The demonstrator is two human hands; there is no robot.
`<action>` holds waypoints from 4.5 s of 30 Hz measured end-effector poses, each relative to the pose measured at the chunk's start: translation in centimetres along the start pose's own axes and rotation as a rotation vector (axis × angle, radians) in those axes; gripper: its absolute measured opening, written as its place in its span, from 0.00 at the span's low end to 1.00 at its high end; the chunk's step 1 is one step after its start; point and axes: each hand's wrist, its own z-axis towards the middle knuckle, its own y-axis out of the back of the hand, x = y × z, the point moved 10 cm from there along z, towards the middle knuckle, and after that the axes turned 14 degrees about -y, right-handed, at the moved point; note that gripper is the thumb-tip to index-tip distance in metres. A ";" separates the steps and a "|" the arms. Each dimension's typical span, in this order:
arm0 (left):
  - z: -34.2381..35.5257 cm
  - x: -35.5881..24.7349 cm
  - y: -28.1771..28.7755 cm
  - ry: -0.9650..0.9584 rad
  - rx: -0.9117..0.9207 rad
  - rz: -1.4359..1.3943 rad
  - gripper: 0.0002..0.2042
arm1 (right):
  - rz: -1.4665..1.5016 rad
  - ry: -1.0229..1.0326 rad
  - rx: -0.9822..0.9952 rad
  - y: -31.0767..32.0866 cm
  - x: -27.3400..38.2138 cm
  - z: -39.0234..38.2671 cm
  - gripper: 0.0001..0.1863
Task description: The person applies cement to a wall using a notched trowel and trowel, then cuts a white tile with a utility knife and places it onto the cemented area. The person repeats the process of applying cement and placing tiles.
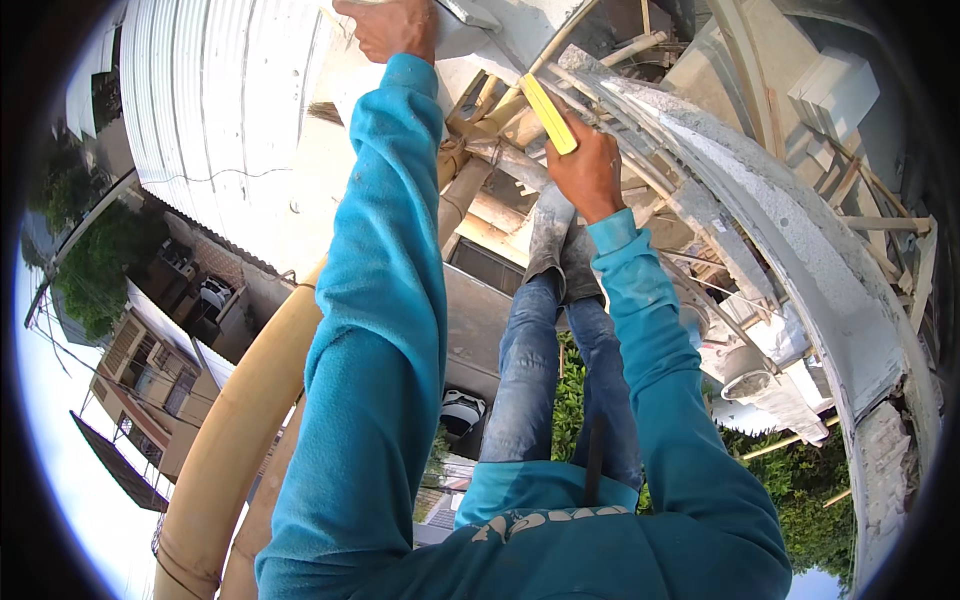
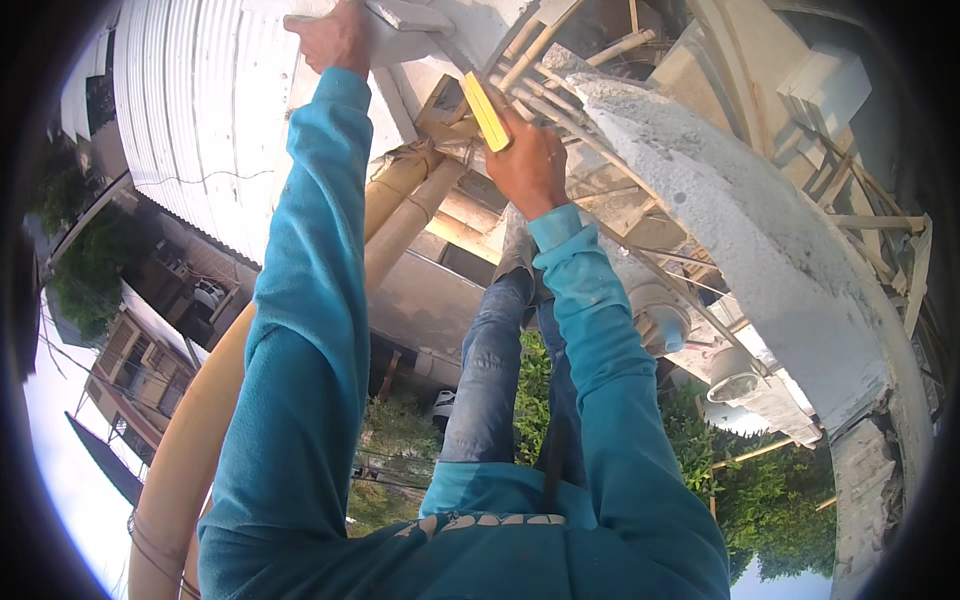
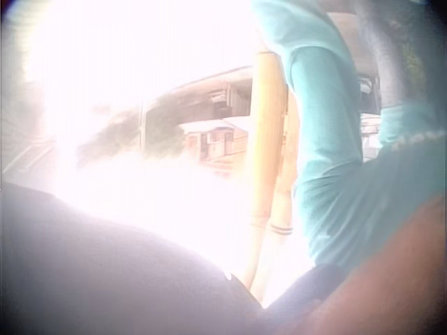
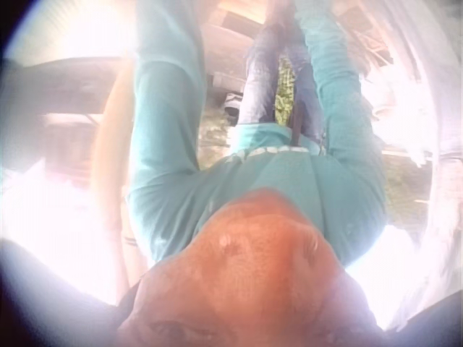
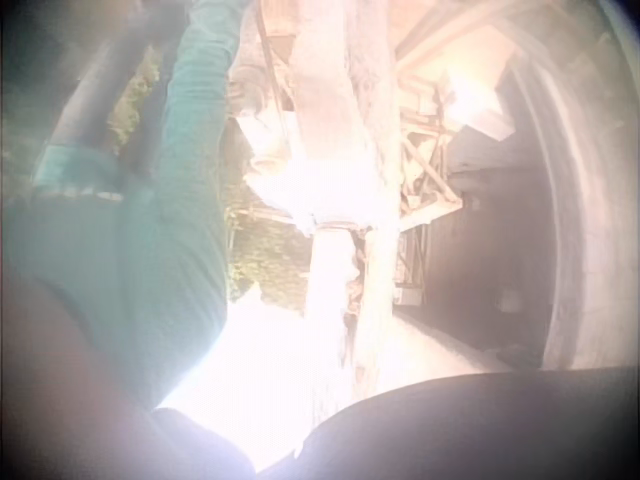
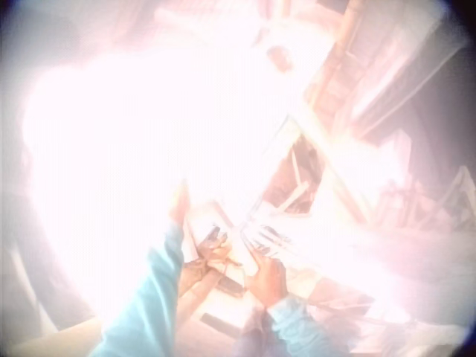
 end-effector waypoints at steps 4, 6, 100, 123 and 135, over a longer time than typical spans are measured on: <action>-1.1 -0.2 0.4 -0.006 0.019 -0.034 0.31 | -0.021 0.003 -0.004 -1.4 -0.4 1.2 0.15; 0.9 1.2 -2.6 0.022 0.019 -0.066 0.31 | 0.126 0.008 -0.022 1.1 -4.3 -4.4 0.24; -25.9 10.1 14.4 0.101 -0.339 -0.383 0.45 | 0.614 0.353 0.143 -7.9 10.1 3.5 0.24; -32.3 1.1 19.2 0.305 -0.224 -0.951 0.33 | 0.571 -0.100 0.128 -0.5 -1.2 0.4 0.27; -35.3 -13.4 27.6 0.177 -0.085 -1.166 0.33 | 1.625 -0.316 0.413 10.4 7.9 -23.2 0.35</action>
